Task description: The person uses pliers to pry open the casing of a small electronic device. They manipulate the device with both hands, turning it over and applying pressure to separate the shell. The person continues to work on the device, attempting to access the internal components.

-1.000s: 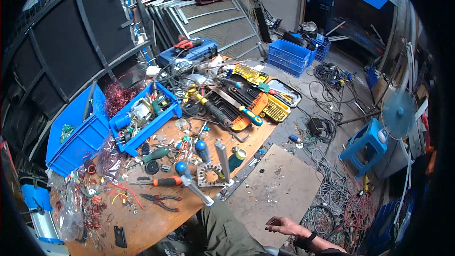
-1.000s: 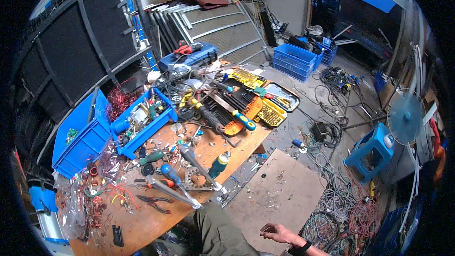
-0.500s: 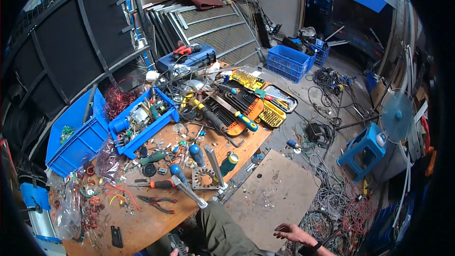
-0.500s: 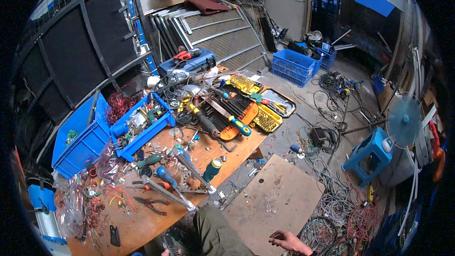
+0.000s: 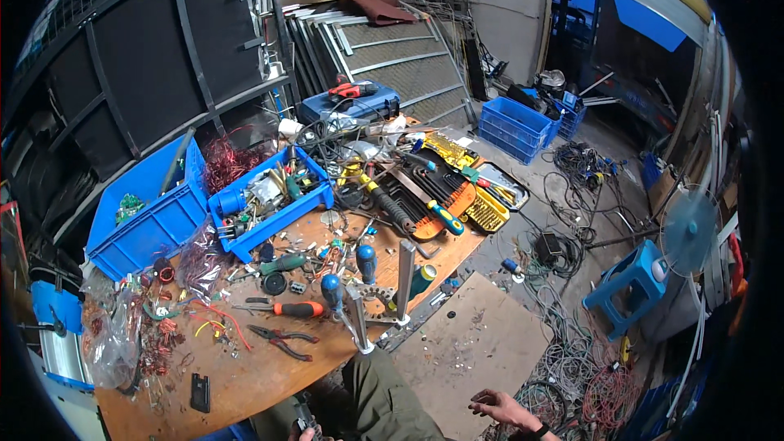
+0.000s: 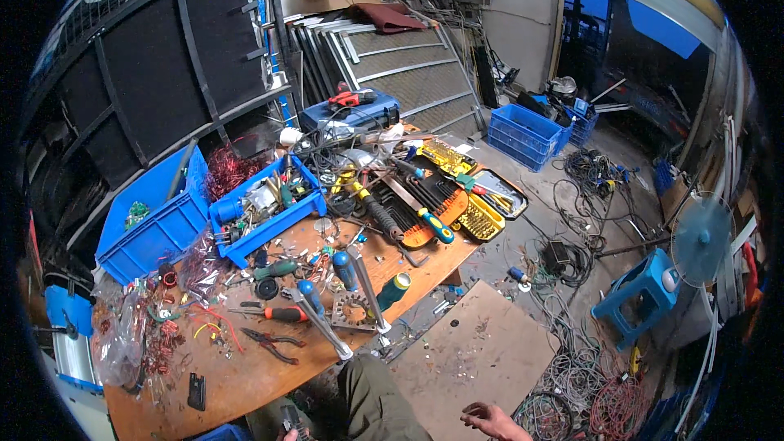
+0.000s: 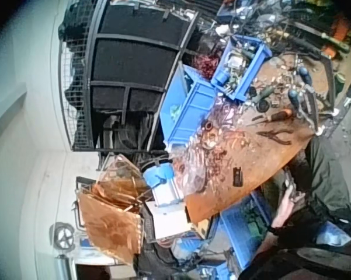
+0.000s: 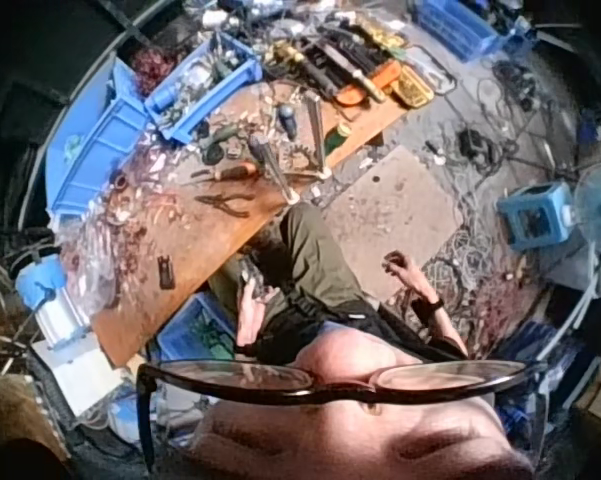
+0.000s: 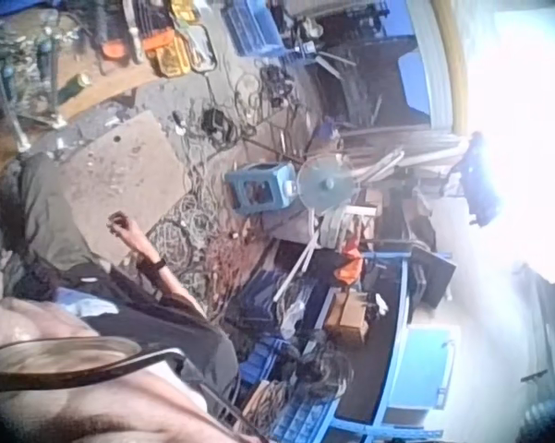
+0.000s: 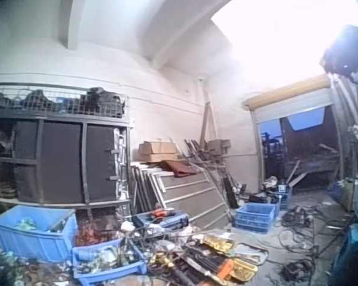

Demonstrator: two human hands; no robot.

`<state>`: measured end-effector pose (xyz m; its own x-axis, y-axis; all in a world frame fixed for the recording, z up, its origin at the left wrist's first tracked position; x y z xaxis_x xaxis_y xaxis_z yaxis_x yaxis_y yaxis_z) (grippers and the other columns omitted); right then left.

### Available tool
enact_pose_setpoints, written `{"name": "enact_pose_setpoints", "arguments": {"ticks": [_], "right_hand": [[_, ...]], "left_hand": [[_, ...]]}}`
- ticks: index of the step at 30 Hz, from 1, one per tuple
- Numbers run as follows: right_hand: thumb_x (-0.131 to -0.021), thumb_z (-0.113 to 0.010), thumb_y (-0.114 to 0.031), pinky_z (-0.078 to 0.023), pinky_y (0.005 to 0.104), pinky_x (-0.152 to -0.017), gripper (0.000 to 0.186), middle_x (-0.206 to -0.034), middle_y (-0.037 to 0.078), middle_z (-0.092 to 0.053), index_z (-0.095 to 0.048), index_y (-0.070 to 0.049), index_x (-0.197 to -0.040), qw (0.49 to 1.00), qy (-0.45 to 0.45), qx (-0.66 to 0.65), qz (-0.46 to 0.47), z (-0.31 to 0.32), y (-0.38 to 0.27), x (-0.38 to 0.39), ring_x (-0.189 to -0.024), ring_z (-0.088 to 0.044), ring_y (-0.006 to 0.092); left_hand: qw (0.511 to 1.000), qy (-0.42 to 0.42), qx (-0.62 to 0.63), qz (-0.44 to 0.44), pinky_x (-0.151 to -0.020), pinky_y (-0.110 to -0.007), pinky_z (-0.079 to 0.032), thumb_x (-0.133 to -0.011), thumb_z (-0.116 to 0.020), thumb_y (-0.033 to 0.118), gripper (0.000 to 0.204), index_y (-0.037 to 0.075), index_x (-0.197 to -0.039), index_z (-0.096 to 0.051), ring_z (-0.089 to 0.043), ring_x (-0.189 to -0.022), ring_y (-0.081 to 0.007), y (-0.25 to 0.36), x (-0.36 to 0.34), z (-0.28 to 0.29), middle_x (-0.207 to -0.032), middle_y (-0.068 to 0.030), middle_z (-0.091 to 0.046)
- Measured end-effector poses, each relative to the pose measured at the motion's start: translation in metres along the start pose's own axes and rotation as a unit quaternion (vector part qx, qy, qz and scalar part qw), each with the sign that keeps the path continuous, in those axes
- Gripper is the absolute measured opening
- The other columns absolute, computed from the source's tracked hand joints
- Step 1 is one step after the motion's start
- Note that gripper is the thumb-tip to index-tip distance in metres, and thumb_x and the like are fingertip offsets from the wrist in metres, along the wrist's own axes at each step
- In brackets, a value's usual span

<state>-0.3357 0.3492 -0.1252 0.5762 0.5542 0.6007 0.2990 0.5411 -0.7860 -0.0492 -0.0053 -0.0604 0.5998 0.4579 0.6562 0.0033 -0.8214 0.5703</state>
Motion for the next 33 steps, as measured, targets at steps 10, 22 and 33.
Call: {"name": "enact_pose_setpoints", "arguments": {"ticks": [10,22,33], "right_hand": [[-0.098,-0.071,-0.025,-0.058,0.0314,-0.081,0.038,-0.102,0.013,-0.074,-0.062,0.005,-0.120,0.962,0.146,0.057,0.224,0.028,-0.147,-0.059,-0.090,-0.071,0.0145],[-0.096,-0.073,-0.027,-0.056,0.0307,-0.077,0.037,-0.095,0.010,-0.073,-0.065,0.003,-0.116,0.966,0.041,0.085,0.241,-0.062,-0.171,-0.075,-0.085,-0.068,0.0131],[-0.099,-0.067,-0.045,-0.047,0.0352,-0.106,0.066,-0.134,0.018,-0.059,-0.046,-0.001,-0.144,0.895,-0.346,0.058,0.275,-0.225,-0.185,-0.031,-0.123,-0.057,0.0239]], "left_hand": [[0.998,0.032,-0.049,-0.039,-0.088,-0.053,-0.060,-0.103,-0.061,0.025,0.028,0.006,-0.124,-0.060,-0.065,-0.101,-0.0274,0.006,0.009,0.022,-0.115,-0.0091,-0.062],[0.975,0.123,-0.102,-0.157,-0.089,-0.051,-0.061,-0.103,-0.059,0.019,0.023,0.002,-0.118,-0.064,-0.062,-0.097,-0.0220,0.002,0.026,0.053,-0.106,-0.0083,-0.063],[0.918,-0.007,-0.265,-0.295,-0.090,-0.034,-0.055,-0.086,-0.082,0.008,0.050,0.002,-0.128,-0.056,-0.065,-0.106,-0.0195,0.028,0.046,-0.027,-0.114,-0.0095,-0.067]]}}
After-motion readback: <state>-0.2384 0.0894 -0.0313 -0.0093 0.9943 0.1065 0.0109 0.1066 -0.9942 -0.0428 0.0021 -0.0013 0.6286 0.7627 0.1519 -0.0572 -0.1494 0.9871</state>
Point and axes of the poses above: each hand's wrist, its own x-axis away from the middle knuckle, its own z-axis out of the back of the hand, y = z × x, the point moved 1 cm from there along -x, towards the middle knuckle
